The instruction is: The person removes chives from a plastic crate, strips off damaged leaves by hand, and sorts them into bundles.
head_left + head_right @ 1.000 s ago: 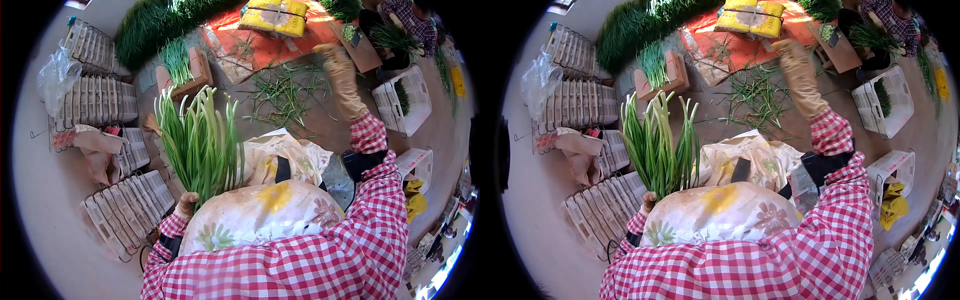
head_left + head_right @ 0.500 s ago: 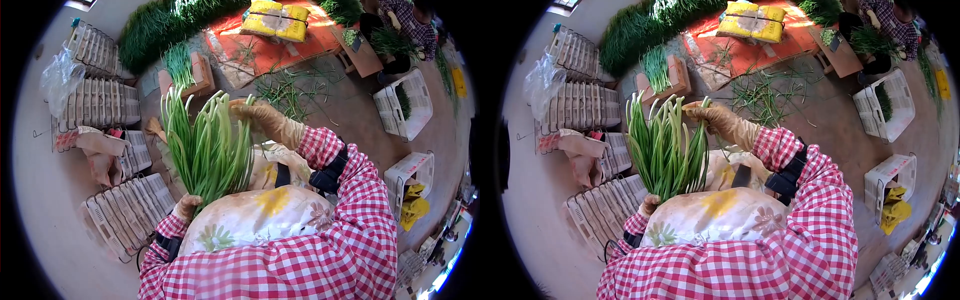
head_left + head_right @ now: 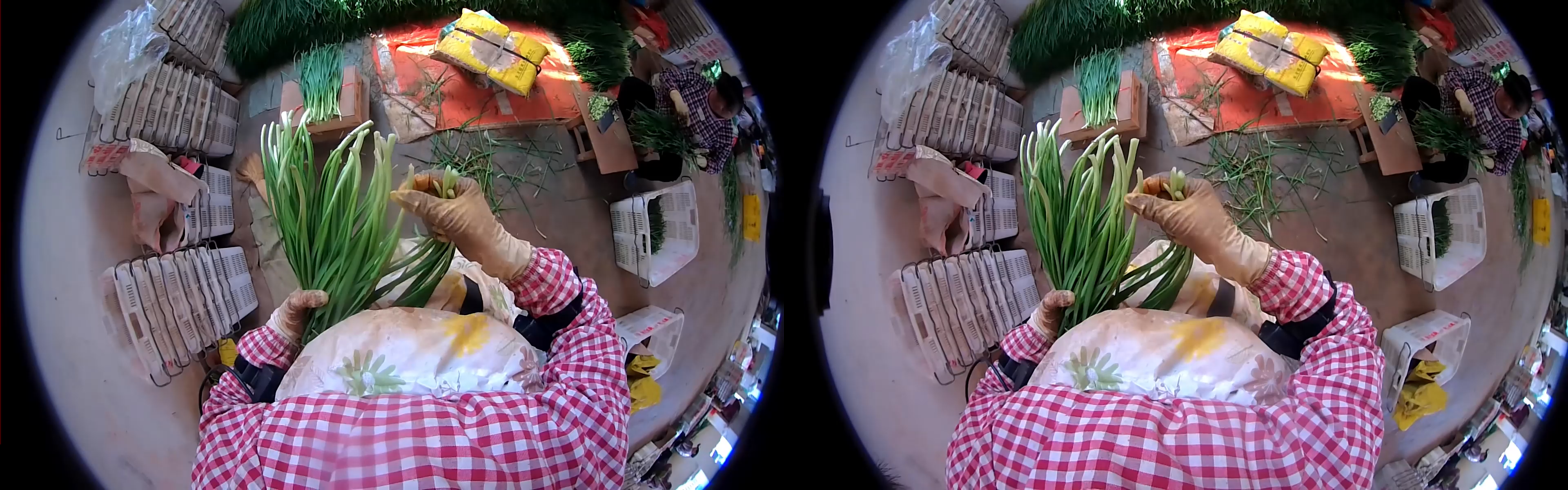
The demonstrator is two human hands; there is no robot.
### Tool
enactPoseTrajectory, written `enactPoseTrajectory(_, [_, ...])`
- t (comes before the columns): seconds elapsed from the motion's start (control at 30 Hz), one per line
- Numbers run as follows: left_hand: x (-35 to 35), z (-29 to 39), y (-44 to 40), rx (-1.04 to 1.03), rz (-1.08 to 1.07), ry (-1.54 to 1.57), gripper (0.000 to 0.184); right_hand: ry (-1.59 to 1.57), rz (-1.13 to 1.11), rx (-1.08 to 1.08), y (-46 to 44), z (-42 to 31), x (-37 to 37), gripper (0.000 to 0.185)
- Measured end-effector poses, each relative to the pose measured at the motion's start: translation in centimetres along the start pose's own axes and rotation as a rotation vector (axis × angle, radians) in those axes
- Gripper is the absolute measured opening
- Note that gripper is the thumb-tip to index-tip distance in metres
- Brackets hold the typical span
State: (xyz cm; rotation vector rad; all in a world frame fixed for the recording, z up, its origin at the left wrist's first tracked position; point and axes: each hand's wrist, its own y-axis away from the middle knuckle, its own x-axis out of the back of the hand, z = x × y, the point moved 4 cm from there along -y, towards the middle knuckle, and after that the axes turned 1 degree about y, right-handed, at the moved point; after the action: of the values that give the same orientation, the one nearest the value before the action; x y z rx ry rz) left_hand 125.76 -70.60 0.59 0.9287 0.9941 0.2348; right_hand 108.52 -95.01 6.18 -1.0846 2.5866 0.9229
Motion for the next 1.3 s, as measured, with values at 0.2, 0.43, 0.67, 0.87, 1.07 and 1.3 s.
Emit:
enactPoseTrajectory(0.2, [6.8, -1.9, -0.8, -0.023, 0.006, -0.118, 0.057, -0.386, 0.038, 0.259, -1.2, -4.0, 6.2, 0.021])
enactPoseTrajectory(0.43, [0.3, -0.6, 1.4, -0.105, -0.099, -0.099, 0.056, 0.145, 1.086, 0.833, 5.7, -14.0, 23.2, 0.023])
enactPoseTrajectory(0.67, [-1.7, 0.5, 0.6, -0.238, -0.102, -0.186, 0.051, 0.548, 0.111, 0.589, 3.0, -5.5, 11.9, 0.024])
enactPoseTrajectory(0.87, [5.9, -1.2, -0.7, -0.222, -0.07, -0.353, 0.056, 0.017, -0.226, 0.325, 2.9, -1.0, 4.1, 0.036])
enactPoseTrajectory(1.07, [-0.9, 0.0, 0.8, -0.1, -0.052, -0.21, 0.072, 0.205, -0.268, 0.495, 4.6, -5.2, 2.0, 0.021])
enactPoseTrajectory(1.3, [-5.2, 1.2, 0.9, -0.227, -0.027, -0.287, 0.076, 0.376, -0.13, 0.176, 2.4, -3.9, 0.9, 0.027])
